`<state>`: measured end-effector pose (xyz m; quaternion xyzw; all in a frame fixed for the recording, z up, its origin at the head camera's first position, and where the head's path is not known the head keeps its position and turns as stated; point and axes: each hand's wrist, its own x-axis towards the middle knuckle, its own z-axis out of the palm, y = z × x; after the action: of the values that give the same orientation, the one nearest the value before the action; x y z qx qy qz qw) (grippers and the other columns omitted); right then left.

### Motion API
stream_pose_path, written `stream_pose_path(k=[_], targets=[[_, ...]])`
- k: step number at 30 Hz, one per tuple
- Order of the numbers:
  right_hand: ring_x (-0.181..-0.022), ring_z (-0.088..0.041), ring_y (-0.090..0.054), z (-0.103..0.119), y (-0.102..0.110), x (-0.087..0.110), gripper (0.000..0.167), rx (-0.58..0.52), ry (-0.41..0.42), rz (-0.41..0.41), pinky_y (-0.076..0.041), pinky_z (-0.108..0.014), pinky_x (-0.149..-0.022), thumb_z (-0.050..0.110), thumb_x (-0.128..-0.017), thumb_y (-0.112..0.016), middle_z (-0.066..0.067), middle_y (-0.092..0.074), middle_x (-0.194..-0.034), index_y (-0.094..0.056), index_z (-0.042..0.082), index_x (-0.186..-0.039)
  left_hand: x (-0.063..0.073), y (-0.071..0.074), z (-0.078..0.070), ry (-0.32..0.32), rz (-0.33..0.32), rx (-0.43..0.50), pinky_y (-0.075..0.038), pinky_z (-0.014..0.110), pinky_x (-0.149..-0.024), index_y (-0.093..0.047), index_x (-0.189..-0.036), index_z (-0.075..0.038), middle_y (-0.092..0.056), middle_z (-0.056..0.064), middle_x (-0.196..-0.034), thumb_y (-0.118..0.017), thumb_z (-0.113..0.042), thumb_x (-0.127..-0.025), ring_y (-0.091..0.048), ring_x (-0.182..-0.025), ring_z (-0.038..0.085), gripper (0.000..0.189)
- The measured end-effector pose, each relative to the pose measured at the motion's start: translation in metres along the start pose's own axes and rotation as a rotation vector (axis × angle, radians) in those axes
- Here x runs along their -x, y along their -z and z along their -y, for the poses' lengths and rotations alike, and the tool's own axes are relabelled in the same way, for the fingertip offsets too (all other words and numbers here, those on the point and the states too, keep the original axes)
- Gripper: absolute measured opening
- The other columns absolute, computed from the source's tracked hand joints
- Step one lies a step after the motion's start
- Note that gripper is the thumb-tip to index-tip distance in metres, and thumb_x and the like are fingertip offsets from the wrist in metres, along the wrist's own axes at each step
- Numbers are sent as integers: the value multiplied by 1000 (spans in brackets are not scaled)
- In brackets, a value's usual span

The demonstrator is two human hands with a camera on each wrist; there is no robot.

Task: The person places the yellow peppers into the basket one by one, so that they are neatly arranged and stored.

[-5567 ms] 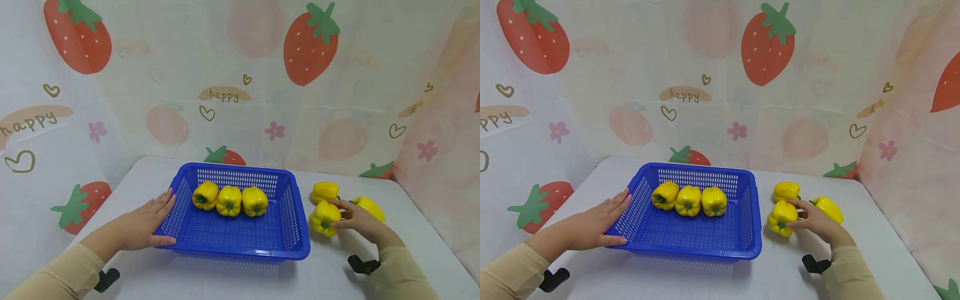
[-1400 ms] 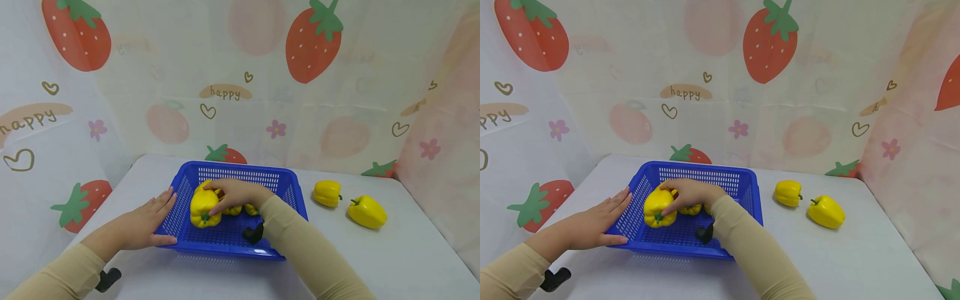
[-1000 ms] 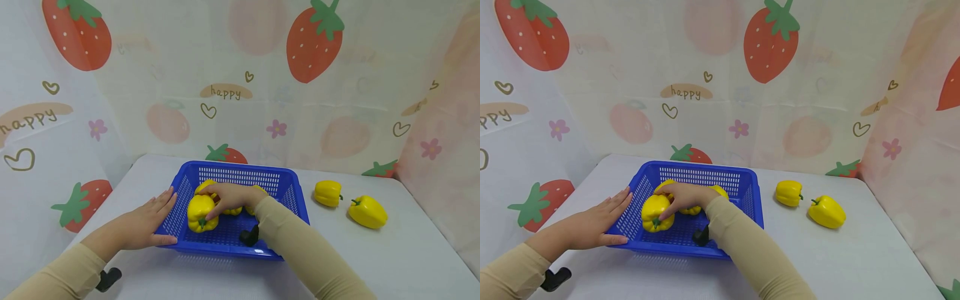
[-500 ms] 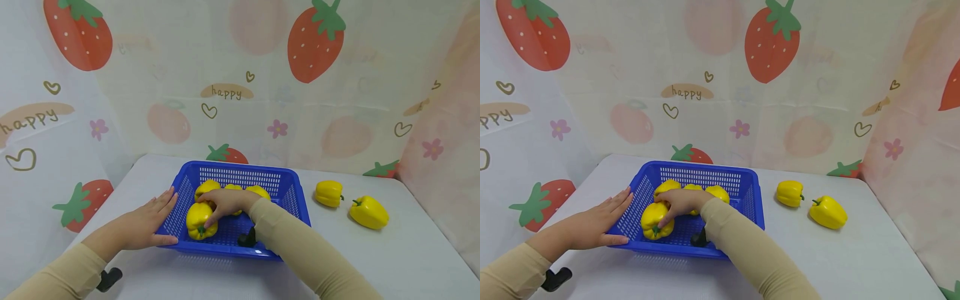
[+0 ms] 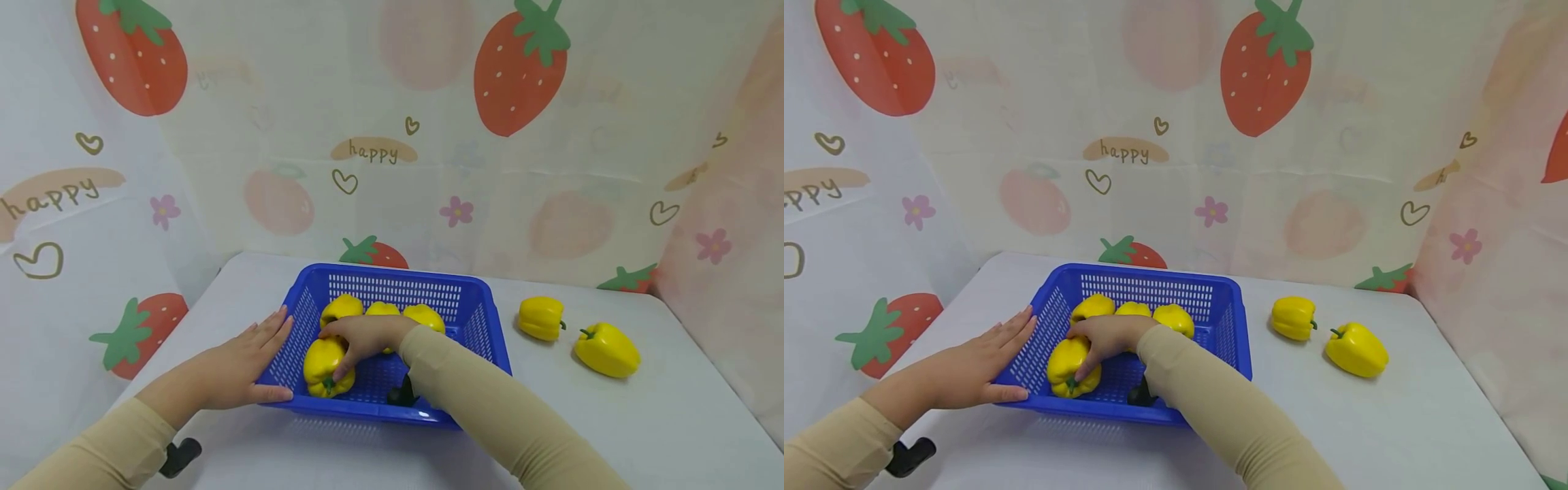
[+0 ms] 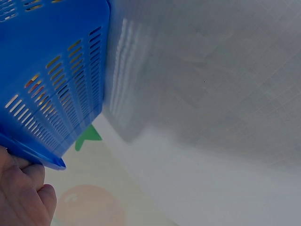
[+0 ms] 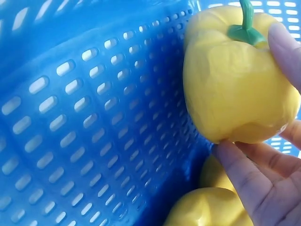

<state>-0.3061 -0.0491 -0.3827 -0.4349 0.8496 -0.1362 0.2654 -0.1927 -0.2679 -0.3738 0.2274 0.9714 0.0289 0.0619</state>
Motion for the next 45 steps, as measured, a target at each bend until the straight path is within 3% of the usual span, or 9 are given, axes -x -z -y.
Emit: stream_pose_path(k=[19,34,45], targets=[[-114,-11,-45,1,0,4,78,-15,-87,90,-31,-37,-105,53,-70,-70,9,-48,-131,-43,21,-136,1,2,-2,4,3,2,-18,51,-107,-10,-147,-5,-1,14,-153,-42,-75,-75,-11,-139,32,106],[-121,-12,-43,-1,9,13,80,-91,-50,66,-31,-38,-106,49,-73,-69,3,-47,-135,-39,17,-139,1,2,-2,6,4,10,-18,52,-107,-10,-147,-5,0,14,-153,-43,-75,-74,-11,-139,32,106],[-119,-18,-47,-4,25,24,68,-150,-45,-12,-37,-37,-101,41,-76,-71,-1,-54,-128,-47,17,-134,1,3,-3,7,2,12,-18,52,-106,-12,-146,-5,-1,14,-153,-45,-74,-75,-12,-139,32,105]])
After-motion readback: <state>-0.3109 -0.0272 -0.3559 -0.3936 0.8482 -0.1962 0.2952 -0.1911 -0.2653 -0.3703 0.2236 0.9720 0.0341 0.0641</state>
